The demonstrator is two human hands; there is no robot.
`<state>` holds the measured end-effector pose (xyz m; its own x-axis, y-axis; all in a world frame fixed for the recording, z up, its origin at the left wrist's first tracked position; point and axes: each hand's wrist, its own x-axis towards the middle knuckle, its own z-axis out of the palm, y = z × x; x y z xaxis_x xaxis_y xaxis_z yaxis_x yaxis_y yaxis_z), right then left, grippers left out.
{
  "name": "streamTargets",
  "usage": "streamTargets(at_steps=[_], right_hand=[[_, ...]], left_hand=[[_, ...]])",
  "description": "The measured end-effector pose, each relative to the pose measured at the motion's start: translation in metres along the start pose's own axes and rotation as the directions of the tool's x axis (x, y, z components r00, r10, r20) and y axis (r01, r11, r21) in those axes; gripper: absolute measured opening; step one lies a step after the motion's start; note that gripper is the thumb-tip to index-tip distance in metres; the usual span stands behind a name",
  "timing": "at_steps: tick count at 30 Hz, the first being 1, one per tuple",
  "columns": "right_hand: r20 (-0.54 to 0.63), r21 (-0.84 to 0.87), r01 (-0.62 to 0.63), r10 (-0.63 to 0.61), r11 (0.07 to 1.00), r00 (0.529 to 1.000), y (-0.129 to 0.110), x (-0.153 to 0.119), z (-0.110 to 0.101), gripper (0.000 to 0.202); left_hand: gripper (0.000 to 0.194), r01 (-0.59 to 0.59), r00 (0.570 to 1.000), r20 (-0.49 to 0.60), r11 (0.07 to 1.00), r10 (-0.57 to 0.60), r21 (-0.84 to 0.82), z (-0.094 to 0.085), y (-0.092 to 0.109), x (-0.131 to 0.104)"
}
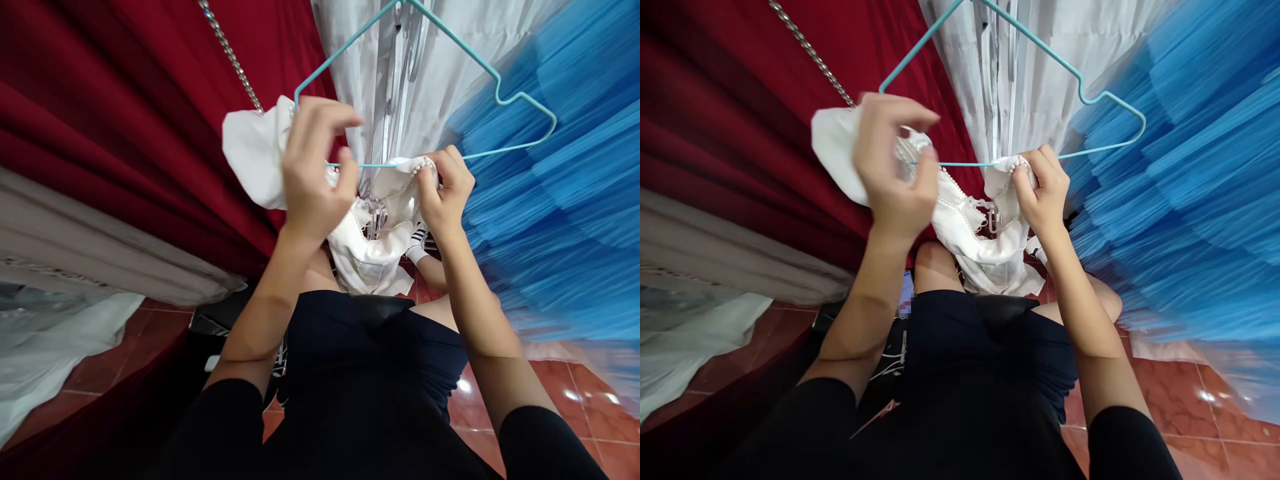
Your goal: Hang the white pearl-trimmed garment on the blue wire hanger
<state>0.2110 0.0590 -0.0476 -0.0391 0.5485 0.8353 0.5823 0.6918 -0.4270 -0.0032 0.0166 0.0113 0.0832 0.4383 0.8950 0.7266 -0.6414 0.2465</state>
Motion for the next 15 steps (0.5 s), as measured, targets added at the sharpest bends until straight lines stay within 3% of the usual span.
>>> streamTargets(at_steps=[2,3,6,9,12,15], right_hand=[[0.017,-0.01,-0.015,0.015,1.0,1.0,0.001,0.0,-0.001,0.041],[0.024,-0.013,-0.016,0.017,1.0,1.0,0.001,-0.002,-0.001,0.041],[0.048,-0.025,0.018,-0.016,1.0,0.999,-0.004,-0.012,-0.006,0.038],[0.021,-0.072,0.021,-0.02,0.997,1.0,-0.009,-0.027,-0.015,0.036],[-0.214,-0.156,-0.022,-0.012,0.988,0.977,0.003,-0.035,-0.032,0.037],[-0.487,-0.103,-0.047,-0.009,0.994,0.874,0.033,-0.021,-0.06,0.039]], left_hand=[[0.023,0.049,0.954,0.296,0.998,-0.055,0.03,0.016,0.012,-0.011],[0.024,0.062,0.922,0.379,0.997,-0.076,0.047,0.023,0.015,-0.015],[0.025,0.09,0.885,0.451,0.993,-0.117,0.082,0.035,0.015,-0.021],[0.032,0.079,0.879,0.467,0.995,-0.098,0.06,0.027,0.013,-0.021],[0.041,0.065,0.852,0.519,0.997,-0.07,0.027,0.013,0.01,-0.016],[0.043,0.073,0.835,0.545,0.997,-0.074,0.023,0.003,0.005,-0.011]])
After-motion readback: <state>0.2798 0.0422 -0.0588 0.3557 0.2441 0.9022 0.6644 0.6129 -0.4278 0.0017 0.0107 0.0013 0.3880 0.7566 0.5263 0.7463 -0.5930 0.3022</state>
